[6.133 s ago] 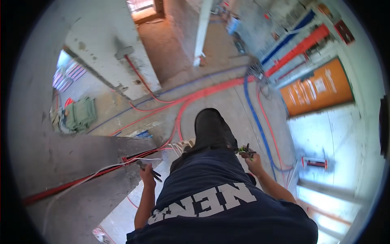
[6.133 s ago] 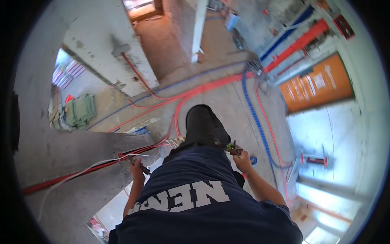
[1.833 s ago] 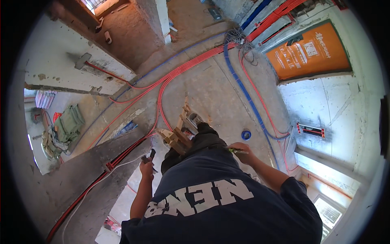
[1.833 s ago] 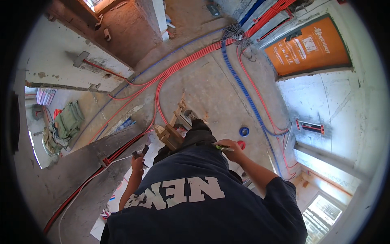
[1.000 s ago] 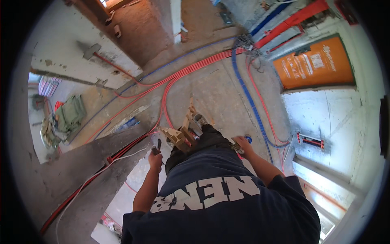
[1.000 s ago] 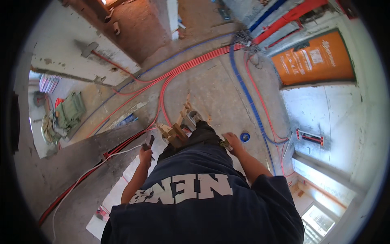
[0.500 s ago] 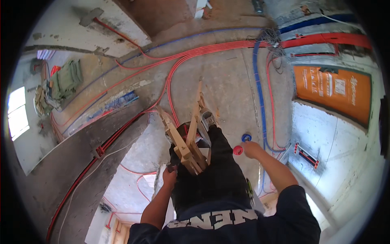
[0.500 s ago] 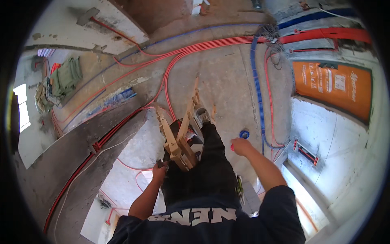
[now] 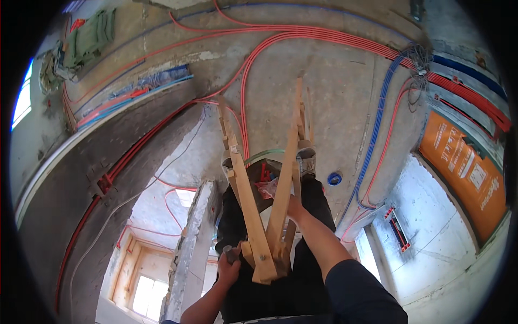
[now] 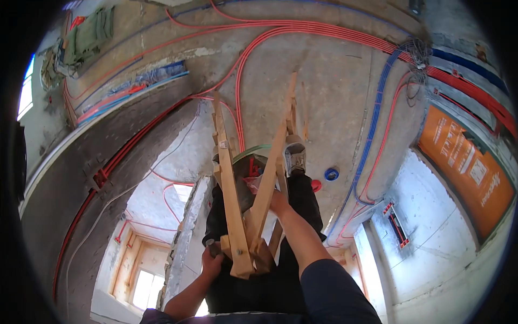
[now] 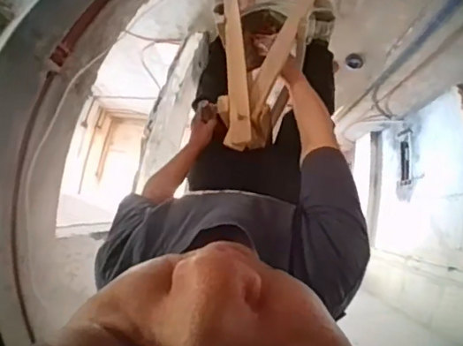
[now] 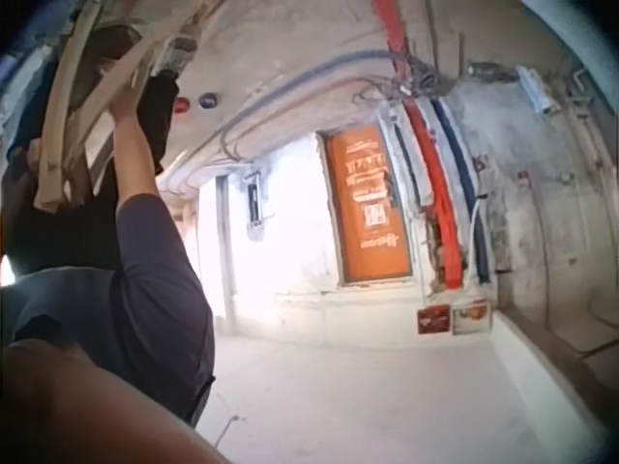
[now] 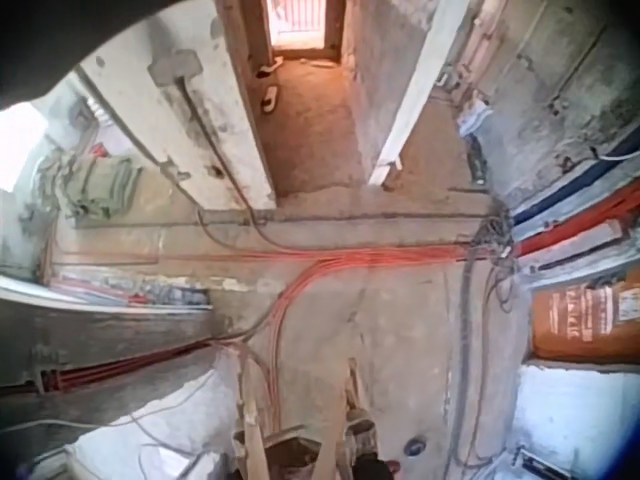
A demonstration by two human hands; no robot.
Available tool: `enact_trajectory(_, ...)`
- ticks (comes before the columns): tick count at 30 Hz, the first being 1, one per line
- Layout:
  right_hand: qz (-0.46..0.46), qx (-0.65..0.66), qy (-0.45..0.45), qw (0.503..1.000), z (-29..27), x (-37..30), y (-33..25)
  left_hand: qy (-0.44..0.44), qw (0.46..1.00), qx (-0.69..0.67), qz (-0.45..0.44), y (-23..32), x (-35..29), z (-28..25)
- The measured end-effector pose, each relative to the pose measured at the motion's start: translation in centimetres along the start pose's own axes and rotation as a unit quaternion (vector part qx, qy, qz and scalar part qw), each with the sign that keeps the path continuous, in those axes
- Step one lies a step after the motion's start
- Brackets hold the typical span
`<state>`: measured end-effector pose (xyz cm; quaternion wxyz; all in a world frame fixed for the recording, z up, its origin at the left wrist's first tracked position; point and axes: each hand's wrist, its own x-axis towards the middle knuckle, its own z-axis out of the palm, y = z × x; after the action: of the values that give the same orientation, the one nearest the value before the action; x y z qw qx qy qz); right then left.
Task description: The person secures conduits into a wall groove using plastic clips and a hammer, trims a conduit near the ceiling with a utility knife, and reaches into a storage bag on a ladder for parts.
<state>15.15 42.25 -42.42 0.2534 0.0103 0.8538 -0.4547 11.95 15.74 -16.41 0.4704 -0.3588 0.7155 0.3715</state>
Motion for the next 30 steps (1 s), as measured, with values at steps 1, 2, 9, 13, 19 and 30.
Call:
enact_trajectory(1,0.001,0.004,-0.008,1.000,1.5,1.9,-0.1,0.002,1.000,-0.001,-0.009,-1.5,0.4,-0.4)
enact_trajectory(2,-0.045,0.009,0.059,0.997,3.0,4.6,-0.4,-0.002,0.999,-0.025,0.025,-3.4,0.5,-1.0)
enact_trajectory(9,0.009,-0.099,-0.115,0.988,8.2,6.2,2.8,-0.017,0.990,-0.121,0.074,-2.7,1.5,-1.6)
enact_trajectory(13,-0.045,-0.183,-0.154,0.970,9.1,2.3,6.7,-0.011,0.984,-0.153,0.094,-2.1,2.3,-0.6)
enact_trajectory(19,0.085,-0.105,0.078,0.988,9.4,6.8,4.3,-0.007,0.979,-0.187,0.083,-2.1,2.3,-0.9)
enact_trajectory(30,0.032,-0.263,-0.047,0.963,8.5,9.4,5.3,0.003,0.985,-0.149,0.086,-0.8,2.4,-1.0)
